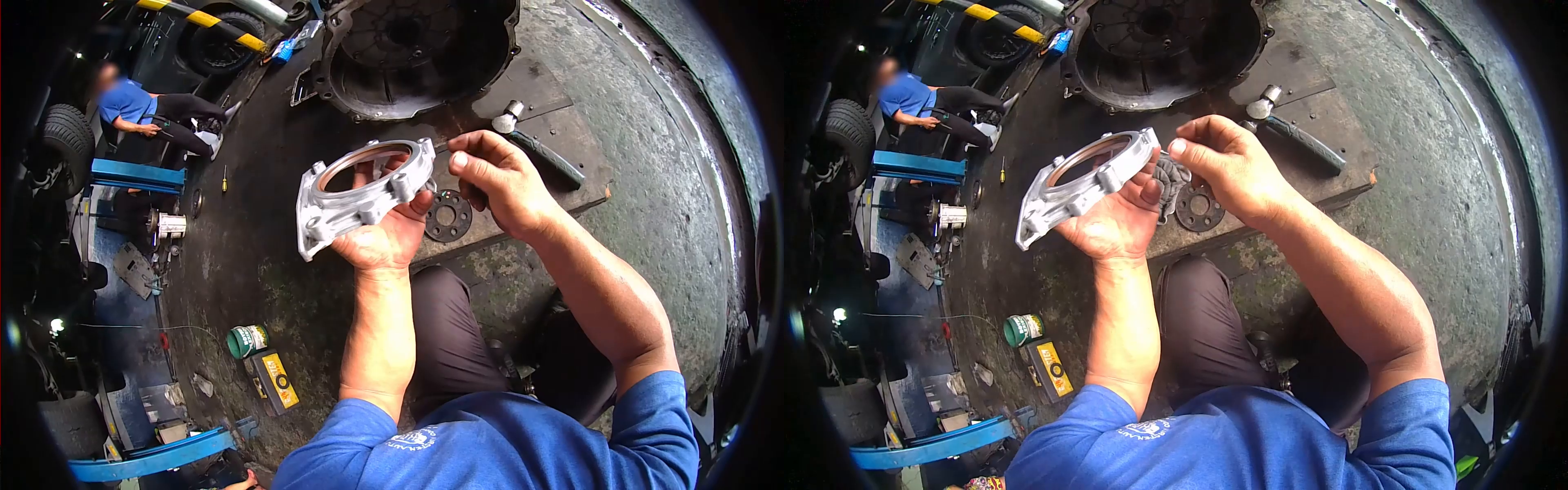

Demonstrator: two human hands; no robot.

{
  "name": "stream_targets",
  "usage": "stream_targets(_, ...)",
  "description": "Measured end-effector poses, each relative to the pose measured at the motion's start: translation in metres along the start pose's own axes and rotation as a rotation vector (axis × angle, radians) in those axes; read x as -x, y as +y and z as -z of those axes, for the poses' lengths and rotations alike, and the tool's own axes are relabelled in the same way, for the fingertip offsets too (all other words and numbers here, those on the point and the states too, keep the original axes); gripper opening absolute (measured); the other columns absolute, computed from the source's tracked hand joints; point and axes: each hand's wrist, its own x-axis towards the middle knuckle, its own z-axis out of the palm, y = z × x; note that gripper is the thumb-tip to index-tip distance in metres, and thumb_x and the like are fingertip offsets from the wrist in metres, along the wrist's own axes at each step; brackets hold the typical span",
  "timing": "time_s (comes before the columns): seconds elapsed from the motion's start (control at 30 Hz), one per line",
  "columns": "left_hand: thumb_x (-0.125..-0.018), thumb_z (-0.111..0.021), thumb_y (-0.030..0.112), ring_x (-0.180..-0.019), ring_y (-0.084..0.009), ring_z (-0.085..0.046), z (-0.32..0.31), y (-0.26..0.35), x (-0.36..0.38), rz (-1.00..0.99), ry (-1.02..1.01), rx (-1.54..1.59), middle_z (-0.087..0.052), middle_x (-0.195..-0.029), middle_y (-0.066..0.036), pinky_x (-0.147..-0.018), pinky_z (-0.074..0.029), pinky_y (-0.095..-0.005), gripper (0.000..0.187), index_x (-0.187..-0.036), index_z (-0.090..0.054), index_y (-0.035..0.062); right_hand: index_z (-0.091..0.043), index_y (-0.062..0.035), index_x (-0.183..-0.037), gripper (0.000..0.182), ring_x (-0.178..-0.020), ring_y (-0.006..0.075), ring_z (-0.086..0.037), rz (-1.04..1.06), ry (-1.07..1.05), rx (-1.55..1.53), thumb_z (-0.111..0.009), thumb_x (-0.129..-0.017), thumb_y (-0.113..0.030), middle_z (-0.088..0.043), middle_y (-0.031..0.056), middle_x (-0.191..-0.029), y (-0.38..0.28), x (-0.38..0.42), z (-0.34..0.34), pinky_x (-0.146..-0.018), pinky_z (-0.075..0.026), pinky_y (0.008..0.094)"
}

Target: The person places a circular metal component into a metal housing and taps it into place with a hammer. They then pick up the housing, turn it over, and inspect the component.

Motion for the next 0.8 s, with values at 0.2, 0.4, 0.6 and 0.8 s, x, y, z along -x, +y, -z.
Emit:
stream_targets(0.2,-0.085,-0.053,0.073,-0.116,-0.0400,-0.064,0.006,-0.002,0.002,0.120,-0.034,0.134,-0.061,-0.132,-0.023,-0.077,-0.063,-0.0528,0.085,-0.135,-0.054,0.0042,-0.058,0.0020,-0.130,0.047,-0.102,0.0142,-0.064,0.085,-0.186,0.037,-0.077,-0.092,-0.019,-0.069,0.0083,-0.112,-0.010,0.008,-0.008,-0.092,-0.052,0.0319)
stream_targets(0.4,-0.090,-0.044,0.073,-0.117,-0.0438,-0.063,0.005,0.012,-0.003,0.283,-0.314,0.161,-0.060,-0.130,-0.025,-0.083,-0.060,-0.0547,0.082,-0.131,-0.056,0.0030,-0.063,0.0034,-0.117,0.035,-0.097,0.0128,-0.066,0.151,-0.170,0.023,-0.075,-0.093,-0.019,-0.072,0.0085,-0.102,-0.007,0.011,-0.009,-0.087,-0.055,0.0323)
stream_targets(0.6,-0.093,-0.047,0.063,-0.117,-0.0372,-0.059,-0.008,0.006,-0.004,-0.034,0.009,-0.024,-0.061,-0.125,-0.016,-0.094,-0.052,-0.0574,0.064,-0.127,-0.059,0.0103,-0.063,0.0027,-0.110,0.025,-0.088,0.0101,-0.065,0.270,-0.141,0.042,-0.073,-0.095,-0.014,-0.071,0.0068,-0.095,-0.002,0.020,-0.018,-0.078,-0.056,0.0282)
stream_targets(0.8,-0.099,-0.050,0.050,-0.114,-0.0313,-0.053,-0.021,-0.007,-0.010,-0.387,0.403,-0.210,-0.057,-0.118,-0.009,-0.107,-0.042,-0.0532,0.049,-0.130,-0.057,0.0122,-0.063,0.0007,-0.102,0.024,-0.083,0.0112,-0.065,0.379,-0.087,0.182,-0.077,-0.091,-0.015,-0.065,0.0069,-0.088,0.004,0.026,-0.027,-0.074,-0.055,0.0299)
